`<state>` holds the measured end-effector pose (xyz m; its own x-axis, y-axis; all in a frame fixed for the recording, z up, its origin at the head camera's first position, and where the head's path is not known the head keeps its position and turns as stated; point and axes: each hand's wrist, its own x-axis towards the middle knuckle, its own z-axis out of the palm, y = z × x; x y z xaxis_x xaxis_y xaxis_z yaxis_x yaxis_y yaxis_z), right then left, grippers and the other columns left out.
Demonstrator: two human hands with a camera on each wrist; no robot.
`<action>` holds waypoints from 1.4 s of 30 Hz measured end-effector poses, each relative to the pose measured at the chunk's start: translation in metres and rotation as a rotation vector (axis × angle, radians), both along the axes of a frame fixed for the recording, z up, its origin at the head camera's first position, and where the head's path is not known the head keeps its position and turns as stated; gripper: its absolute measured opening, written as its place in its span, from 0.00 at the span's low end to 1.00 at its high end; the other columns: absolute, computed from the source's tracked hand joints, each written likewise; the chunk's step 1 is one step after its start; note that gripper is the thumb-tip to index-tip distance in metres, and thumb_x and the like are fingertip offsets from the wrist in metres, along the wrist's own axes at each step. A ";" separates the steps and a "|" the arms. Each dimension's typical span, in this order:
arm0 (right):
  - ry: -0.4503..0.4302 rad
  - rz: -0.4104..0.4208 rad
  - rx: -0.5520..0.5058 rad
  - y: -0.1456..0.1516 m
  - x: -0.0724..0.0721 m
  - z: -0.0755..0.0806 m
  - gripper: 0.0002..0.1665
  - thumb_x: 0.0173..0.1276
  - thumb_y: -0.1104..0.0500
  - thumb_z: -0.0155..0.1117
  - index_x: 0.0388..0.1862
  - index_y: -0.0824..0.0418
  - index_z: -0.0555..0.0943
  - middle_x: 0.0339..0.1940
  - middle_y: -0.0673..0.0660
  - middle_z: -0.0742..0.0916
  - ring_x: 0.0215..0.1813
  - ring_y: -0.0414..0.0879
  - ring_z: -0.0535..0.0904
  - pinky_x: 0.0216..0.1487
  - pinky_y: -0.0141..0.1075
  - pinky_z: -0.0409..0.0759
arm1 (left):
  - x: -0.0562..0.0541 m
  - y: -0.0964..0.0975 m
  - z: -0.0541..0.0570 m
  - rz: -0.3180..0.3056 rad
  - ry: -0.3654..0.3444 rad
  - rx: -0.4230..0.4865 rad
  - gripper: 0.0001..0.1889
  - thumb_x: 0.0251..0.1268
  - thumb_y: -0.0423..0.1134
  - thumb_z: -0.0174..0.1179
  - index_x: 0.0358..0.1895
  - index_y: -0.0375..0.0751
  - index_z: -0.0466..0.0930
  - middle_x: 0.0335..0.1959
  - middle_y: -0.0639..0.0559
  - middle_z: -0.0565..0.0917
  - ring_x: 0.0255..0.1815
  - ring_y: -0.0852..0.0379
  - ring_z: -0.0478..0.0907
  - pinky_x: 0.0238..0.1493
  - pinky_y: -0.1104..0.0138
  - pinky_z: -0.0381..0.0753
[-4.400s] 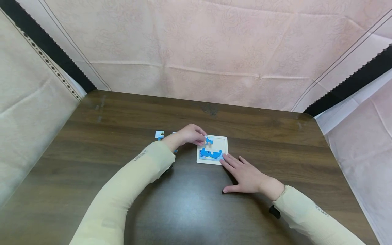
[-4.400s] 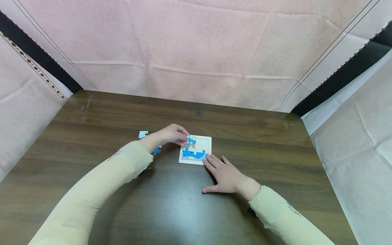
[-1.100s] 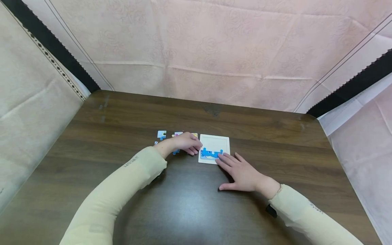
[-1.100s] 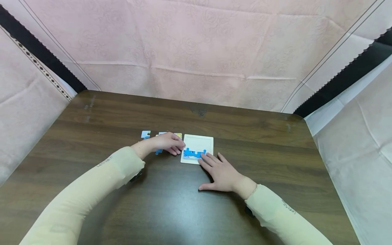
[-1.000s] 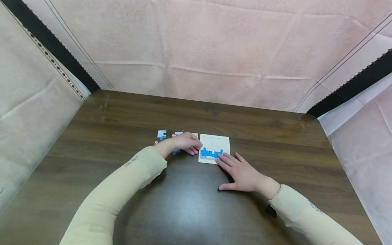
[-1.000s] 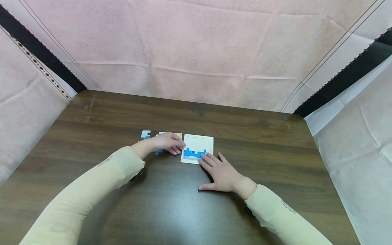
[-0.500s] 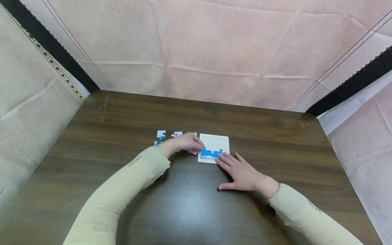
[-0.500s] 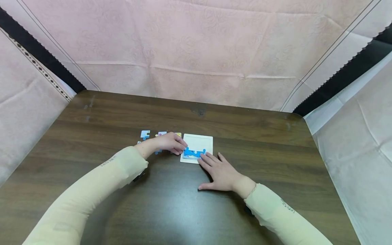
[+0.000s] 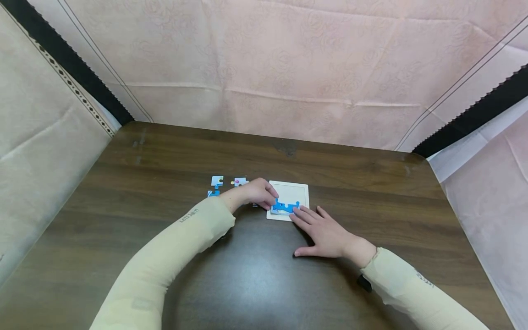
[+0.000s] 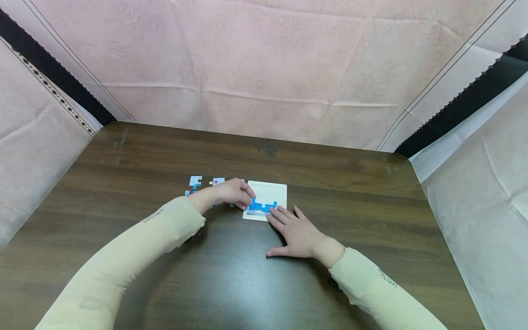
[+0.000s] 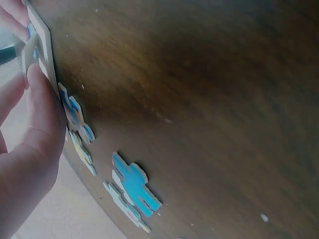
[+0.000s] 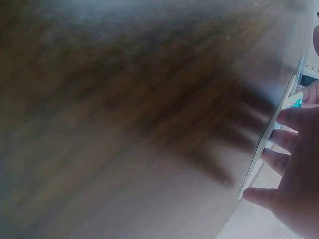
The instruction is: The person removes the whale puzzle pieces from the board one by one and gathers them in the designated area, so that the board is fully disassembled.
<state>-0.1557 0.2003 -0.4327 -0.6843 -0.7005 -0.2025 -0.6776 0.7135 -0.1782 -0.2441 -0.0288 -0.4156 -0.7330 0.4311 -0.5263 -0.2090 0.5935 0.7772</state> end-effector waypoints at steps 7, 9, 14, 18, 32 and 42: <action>-0.009 -0.002 -0.004 0.001 0.000 0.001 0.53 0.58 0.25 0.51 0.74 0.54 0.56 0.75 0.57 0.61 0.76 0.54 0.51 0.71 0.62 0.51 | 0.002 0.000 0.003 -0.059 0.022 0.010 0.13 0.61 0.32 0.59 0.48 0.33 0.79 0.39 0.43 0.82 0.24 0.60 0.78 0.38 0.70 0.84; -0.010 -0.002 -0.004 0.001 0.000 0.001 0.53 0.58 0.26 0.51 0.74 0.55 0.56 0.75 0.57 0.61 0.76 0.54 0.51 0.71 0.62 0.51 | 0.002 0.000 0.003 -0.073 0.027 0.014 0.13 0.61 0.32 0.59 0.49 0.33 0.79 0.39 0.44 0.82 0.25 0.60 0.78 0.38 0.70 0.83; -0.014 -0.004 -0.001 0.001 0.001 0.001 0.53 0.58 0.26 0.52 0.74 0.55 0.56 0.75 0.57 0.61 0.76 0.54 0.51 0.71 0.62 0.51 | 0.002 -0.003 0.003 -0.069 0.046 0.024 0.13 0.61 0.32 0.58 0.49 0.33 0.79 0.41 0.43 0.82 0.26 0.61 0.78 0.39 0.69 0.83; -0.016 -0.007 0.002 0.001 0.001 0.001 0.53 0.58 0.26 0.52 0.74 0.55 0.56 0.75 0.57 0.61 0.76 0.54 0.51 0.71 0.62 0.51 | 0.000 -0.008 0.004 -0.055 0.048 0.033 0.14 0.61 0.32 0.58 0.49 0.33 0.78 0.43 0.43 0.81 0.28 0.60 0.79 0.40 0.68 0.84; -0.023 -0.007 0.008 0.000 0.000 0.002 0.53 0.57 0.26 0.52 0.74 0.54 0.56 0.75 0.57 0.60 0.76 0.54 0.51 0.71 0.62 0.51 | -0.003 -0.038 0.011 -0.018 0.071 0.030 0.15 0.62 0.35 0.59 0.51 0.33 0.77 0.44 0.42 0.81 0.32 0.57 0.80 0.44 0.67 0.84; -0.021 -0.008 0.005 0.000 -0.001 0.004 0.53 0.57 0.27 0.53 0.74 0.55 0.56 0.75 0.57 0.61 0.76 0.55 0.51 0.71 0.62 0.51 | 0.000 -0.059 0.016 0.011 0.059 0.033 0.16 0.64 0.35 0.58 0.53 0.33 0.75 0.47 0.40 0.80 0.35 0.56 0.80 0.48 0.64 0.83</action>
<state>-0.1563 0.2002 -0.4290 -0.6855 -0.6939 -0.2205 -0.6679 0.7199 -0.1889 -0.2439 -0.0878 -0.4000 -0.7670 0.4390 -0.4680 -0.1689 0.5655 0.8073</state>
